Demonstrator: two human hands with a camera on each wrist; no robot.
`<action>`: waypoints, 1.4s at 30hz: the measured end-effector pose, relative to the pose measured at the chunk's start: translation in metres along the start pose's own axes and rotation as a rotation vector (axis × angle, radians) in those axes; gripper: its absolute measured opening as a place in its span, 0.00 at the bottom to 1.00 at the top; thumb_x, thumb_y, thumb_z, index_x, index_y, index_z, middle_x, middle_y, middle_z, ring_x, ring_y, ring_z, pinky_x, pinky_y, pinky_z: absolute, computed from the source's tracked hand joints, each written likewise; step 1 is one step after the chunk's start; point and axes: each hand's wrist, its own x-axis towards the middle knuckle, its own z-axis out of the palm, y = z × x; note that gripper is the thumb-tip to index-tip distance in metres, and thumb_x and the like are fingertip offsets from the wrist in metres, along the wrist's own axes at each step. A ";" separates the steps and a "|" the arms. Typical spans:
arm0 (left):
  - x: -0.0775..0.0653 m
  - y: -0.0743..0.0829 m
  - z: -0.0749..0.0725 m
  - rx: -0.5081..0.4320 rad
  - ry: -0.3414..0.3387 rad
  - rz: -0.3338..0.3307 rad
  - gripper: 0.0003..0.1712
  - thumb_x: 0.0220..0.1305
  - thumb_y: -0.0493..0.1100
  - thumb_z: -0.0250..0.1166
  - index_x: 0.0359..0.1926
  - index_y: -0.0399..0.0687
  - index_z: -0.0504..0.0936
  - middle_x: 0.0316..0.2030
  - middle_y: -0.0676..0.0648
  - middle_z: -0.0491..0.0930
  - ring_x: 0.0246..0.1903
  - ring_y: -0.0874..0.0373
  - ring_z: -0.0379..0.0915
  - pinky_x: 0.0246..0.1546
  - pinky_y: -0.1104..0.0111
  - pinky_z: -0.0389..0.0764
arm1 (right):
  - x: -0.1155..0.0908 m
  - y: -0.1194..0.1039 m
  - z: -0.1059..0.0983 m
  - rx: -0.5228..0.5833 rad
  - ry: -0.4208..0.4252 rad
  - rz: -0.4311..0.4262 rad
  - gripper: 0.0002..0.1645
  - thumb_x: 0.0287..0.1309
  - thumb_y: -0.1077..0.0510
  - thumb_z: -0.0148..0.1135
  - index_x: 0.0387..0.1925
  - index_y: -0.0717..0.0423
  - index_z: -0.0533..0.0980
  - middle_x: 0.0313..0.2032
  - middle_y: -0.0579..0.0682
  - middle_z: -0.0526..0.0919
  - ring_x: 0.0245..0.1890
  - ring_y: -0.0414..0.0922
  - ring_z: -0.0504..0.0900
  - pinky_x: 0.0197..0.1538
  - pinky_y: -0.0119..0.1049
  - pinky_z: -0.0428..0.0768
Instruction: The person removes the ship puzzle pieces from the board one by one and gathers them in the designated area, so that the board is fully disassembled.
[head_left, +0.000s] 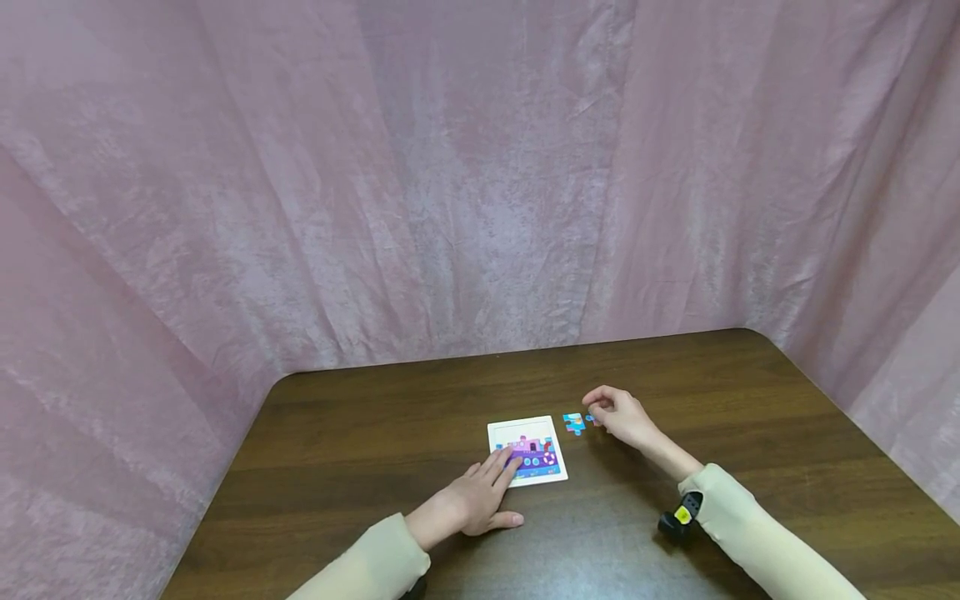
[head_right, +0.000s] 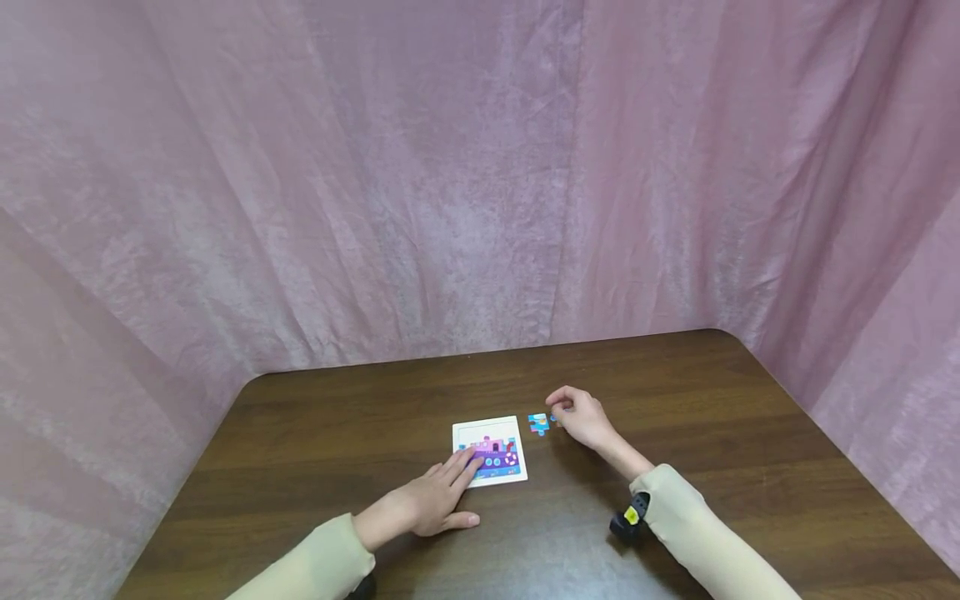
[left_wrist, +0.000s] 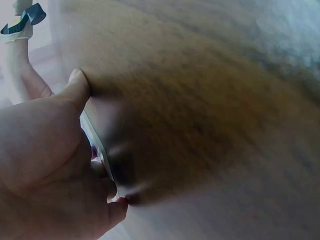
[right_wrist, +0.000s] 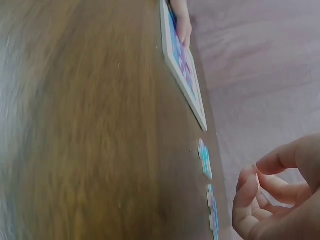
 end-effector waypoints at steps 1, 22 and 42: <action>0.000 0.000 0.000 -0.001 -0.001 0.001 0.47 0.68 0.67 0.49 0.76 0.46 0.47 0.76 0.42 0.44 0.75 0.50 0.44 0.71 0.56 0.59 | 0.000 -0.001 0.001 0.023 -0.016 0.002 0.12 0.64 0.66 0.53 0.46 0.68 0.76 0.34 0.63 0.82 0.30 0.48 0.79 0.27 0.31 0.74; 0.002 -0.002 0.004 0.034 -0.001 -0.009 0.48 0.68 0.69 0.45 0.76 0.48 0.44 0.77 0.44 0.42 0.76 0.51 0.43 0.71 0.57 0.60 | -0.001 -0.005 0.018 0.045 -0.284 -0.197 0.09 0.62 0.65 0.54 0.41 0.66 0.76 0.27 0.51 0.80 0.25 0.38 0.76 0.26 0.31 0.74; -0.001 0.001 -0.004 0.004 -0.004 0.001 0.47 0.68 0.67 0.49 0.75 0.46 0.47 0.76 0.42 0.46 0.75 0.49 0.46 0.70 0.54 0.62 | 0.002 -0.013 0.040 -0.198 -0.296 -0.247 0.13 0.47 0.62 0.73 0.36 0.62 0.79 0.24 0.46 0.79 0.25 0.35 0.73 0.29 0.27 0.72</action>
